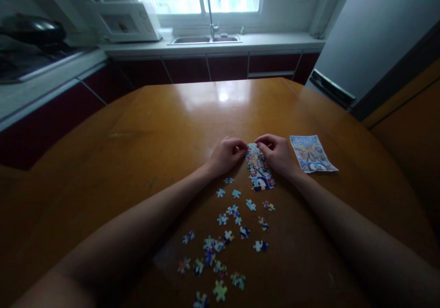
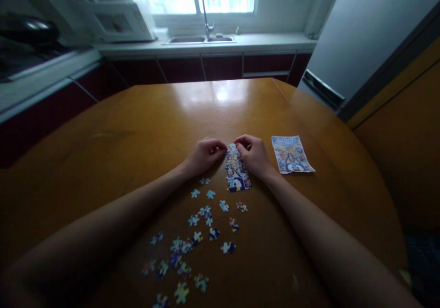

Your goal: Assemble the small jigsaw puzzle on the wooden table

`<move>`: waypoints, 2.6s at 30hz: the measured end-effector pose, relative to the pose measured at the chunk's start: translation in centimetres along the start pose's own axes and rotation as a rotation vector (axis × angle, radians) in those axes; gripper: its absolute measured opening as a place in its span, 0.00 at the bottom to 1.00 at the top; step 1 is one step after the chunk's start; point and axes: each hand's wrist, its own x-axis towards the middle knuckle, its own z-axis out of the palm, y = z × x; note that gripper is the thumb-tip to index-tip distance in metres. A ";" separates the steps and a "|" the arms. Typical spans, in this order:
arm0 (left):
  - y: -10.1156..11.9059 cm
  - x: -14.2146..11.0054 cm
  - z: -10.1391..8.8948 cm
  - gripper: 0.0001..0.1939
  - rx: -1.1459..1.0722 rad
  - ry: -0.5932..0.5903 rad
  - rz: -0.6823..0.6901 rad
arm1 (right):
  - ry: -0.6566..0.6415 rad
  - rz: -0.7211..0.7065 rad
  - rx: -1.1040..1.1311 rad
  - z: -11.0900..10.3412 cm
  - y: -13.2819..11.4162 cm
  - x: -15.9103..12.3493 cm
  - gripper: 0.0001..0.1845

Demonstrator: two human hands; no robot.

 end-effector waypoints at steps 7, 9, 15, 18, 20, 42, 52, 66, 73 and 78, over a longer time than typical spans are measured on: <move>0.1 0.0 -0.1 0.06 -0.030 0.007 0.055 | -0.011 -0.027 0.011 0.1 0.5 0.1 0.08; 0.1 -0.1 -0.1 0.11 -0.035 0.008 0.086 | -0.002 -0.030 0.012 0.1 0.5 0.0 0.08; 0.3 -0.3 -0.1 0.14 0.018 -0.019 0.175 | 0.005 -0.032 -0.001 0.1 0.6 0.1 0.07; 0.3 -0.3 -0.2 0.12 0.053 -0.020 0.200 | 0.013 -0.037 0.003 0.1 0.7 0.1 0.07; 0.2 -0.4 -0.1 0.12 0.066 -0.019 0.200 | 0.010 -0.037 0.004 0.1 0.7 0.1 0.07; 0.4 -0.6 -0.1 0.20 0.128 -0.027 0.160 | 0.105 -0.014 0.016 0.3 1.2 0.0 0.11; 0.1 -0.5 -0.1 0.19 0.110 0.024 0.129 | 0.104 -0.018 0.008 0.4 1.2 0.0 0.12; 0.0 -0.3 -0.2 0.23 0.097 -0.013 0.107 | 0.099 -0.034 -0.014 0.3 1.2 0.0 0.13; -0.1 -0.3 -0.2 0.24 0.142 -0.061 0.102 | 0.079 -0.074 -0.023 0.4 1.4 -0.1 0.17; 0.0 -0.2 -0.3 0.23 0.092 0.001 0.067 | 0.018 -0.148 -0.137 0.5 1.5 -0.4 0.20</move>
